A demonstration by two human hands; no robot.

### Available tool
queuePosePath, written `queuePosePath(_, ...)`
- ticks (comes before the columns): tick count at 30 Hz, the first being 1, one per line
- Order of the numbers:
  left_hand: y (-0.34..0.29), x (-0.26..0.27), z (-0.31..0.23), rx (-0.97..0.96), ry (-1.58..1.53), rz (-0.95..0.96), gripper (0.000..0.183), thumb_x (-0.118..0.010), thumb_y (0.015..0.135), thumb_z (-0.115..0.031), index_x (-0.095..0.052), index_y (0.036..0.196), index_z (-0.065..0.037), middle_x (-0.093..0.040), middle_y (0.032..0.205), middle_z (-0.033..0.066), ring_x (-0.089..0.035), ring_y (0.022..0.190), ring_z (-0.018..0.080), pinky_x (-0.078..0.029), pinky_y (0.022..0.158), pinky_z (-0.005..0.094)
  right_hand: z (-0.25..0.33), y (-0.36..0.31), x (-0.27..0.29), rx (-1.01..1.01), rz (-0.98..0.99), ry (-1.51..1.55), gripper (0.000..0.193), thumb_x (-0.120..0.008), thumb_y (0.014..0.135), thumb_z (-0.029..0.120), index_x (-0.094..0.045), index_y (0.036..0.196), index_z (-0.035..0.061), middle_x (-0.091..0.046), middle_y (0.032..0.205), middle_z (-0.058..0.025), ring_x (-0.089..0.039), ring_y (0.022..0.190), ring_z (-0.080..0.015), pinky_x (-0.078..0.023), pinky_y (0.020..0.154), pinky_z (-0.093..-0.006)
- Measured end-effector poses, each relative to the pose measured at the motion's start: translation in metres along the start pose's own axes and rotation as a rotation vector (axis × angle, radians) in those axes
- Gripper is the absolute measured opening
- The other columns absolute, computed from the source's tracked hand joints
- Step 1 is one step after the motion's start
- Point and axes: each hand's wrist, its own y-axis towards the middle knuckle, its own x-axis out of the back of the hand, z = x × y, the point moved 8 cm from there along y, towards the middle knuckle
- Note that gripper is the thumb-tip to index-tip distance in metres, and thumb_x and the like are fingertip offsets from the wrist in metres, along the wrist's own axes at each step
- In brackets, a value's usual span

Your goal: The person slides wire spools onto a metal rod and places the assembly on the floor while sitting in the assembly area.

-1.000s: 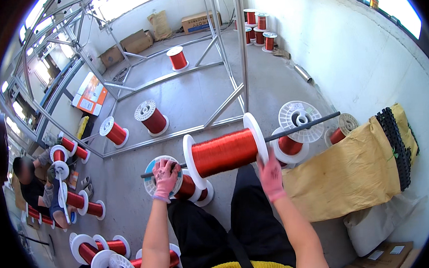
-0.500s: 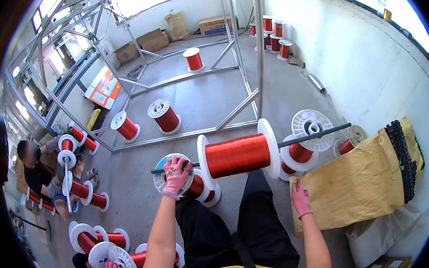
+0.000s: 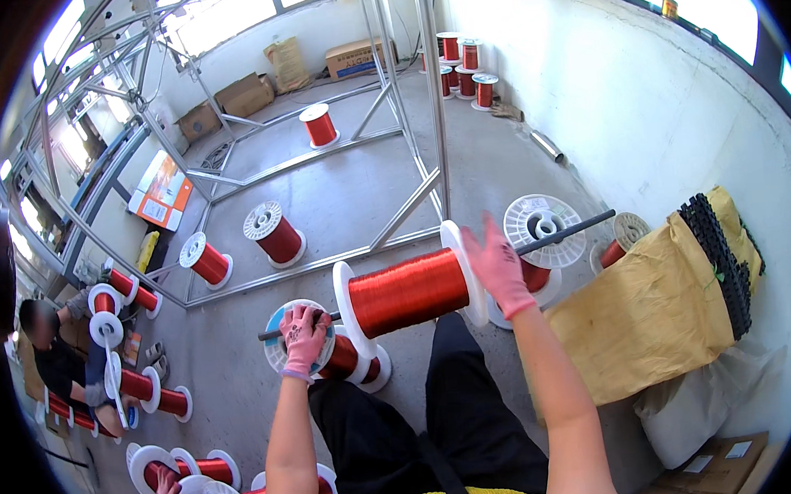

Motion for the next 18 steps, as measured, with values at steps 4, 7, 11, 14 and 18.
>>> queuePosePath(4,0.0,0.001,0.0,0.023,-0.024,0.016,0.023,-0.064,0.077,-0.025,-0.066,0.098,-0.017,-0.057,0.101,0.0074,-0.05,0.1,0.0314,-0.034,0.091,0.0451,0.02,0.004,-0.033,-0.055,0.16,-0.051,0.055,-0.05,0.093,0.032,-0.04,0.135,-0.0022,-0.052,0.123,-0.0293,-0.052,0.115,-0.0397,-0.042,0.095,-0.0416)
queuePosePath(7,-0.002,0.003,-0.002,0.038,-0.068,0.052,0.025,-0.062,0.079,-0.024,-0.067,0.104,-0.021,-0.057,0.103,0.0074,-0.049,0.102,0.0319,-0.032,0.093,0.0442,0.012,-0.002,-0.039,0.014,0.062,-0.1,0.044,-0.045,0.095,0.031,-0.047,0.123,-0.0018,-0.06,0.106,-0.0291,-0.06,0.099,-0.0409,-0.048,0.083,-0.0471)
queuePosePath(11,0.0,0.007,-0.01,0.012,-0.044,0.037,0.029,-0.068,0.076,-0.033,-0.067,0.1,-0.018,-0.058,0.102,0.0078,-0.048,0.105,0.0314,-0.033,0.094,0.0439,0.005,0.02,-0.049,-0.057,0.209,-0.217,0.032,-0.044,0.095,0.03,-0.051,0.104,0.0003,-0.064,0.096,-0.0264,-0.061,0.093,-0.041,-0.048,0.081,-0.0483)
queuePosePath(14,0.0,0.009,-0.007,0.053,-0.048,0.057,0.031,-0.07,0.074,-0.036,-0.066,0.096,-0.014,-0.058,0.102,0.0084,-0.049,0.105,0.0312,-0.033,0.093,0.0436,0.005,0.028,-0.057,-0.098,0.227,-0.286,0.032,-0.045,0.095,0.031,-0.052,0.107,0.0016,-0.064,0.095,-0.0261,-0.061,0.093,-0.0411,-0.047,0.081,-0.0491)
queuePosePath(18,-0.006,0.014,0.004,0.054,0.041,0.027,0.035,-0.074,0.069,-0.042,-0.064,0.086,-0.013,-0.06,0.092,0.0055,-0.055,0.094,0.0269,-0.037,0.083,0.0422,0.005,-0.035,-0.061,0.409,0.037,-0.42,0.037,-0.051,0.095,0.018,-0.048,0.128,0.0011,-0.057,0.118,-0.0231,-0.056,0.106,-0.0372,-0.048,0.085,-0.0412)
